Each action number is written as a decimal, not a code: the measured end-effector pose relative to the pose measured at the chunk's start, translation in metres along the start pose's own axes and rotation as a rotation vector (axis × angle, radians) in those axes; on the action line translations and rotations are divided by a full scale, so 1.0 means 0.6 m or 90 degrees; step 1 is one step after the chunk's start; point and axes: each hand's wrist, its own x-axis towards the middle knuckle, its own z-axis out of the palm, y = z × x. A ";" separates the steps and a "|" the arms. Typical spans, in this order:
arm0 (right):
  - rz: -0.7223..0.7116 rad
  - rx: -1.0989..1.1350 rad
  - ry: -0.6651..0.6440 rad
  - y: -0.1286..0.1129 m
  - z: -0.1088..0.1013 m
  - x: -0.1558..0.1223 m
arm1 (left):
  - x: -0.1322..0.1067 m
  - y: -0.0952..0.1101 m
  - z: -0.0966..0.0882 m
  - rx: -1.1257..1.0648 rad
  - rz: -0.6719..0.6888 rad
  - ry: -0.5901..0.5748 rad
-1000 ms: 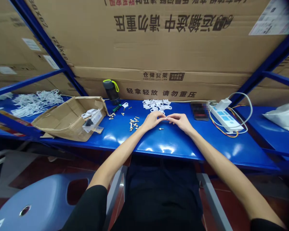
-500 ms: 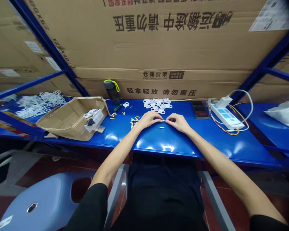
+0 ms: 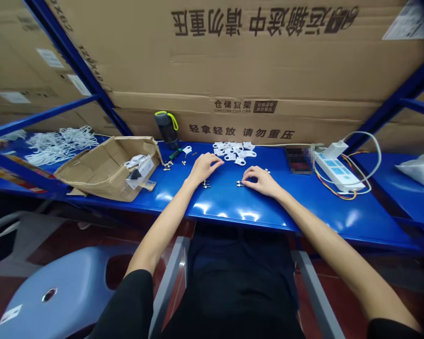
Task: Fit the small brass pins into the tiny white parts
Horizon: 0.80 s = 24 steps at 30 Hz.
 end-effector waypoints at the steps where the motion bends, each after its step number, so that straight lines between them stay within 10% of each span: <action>1: -0.001 0.002 -0.003 0.000 -0.001 0.000 | 0.000 -0.001 -0.001 0.005 0.004 0.000; 14: -0.007 -0.018 0.007 0.010 -0.007 0.000 | -0.039 -0.088 -0.053 -0.014 -0.041 0.029; 24: 0.206 -0.236 0.132 0.046 -0.057 -0.005 | -0.066 -0.130 -0.062 -0.032 -0.073 -0.054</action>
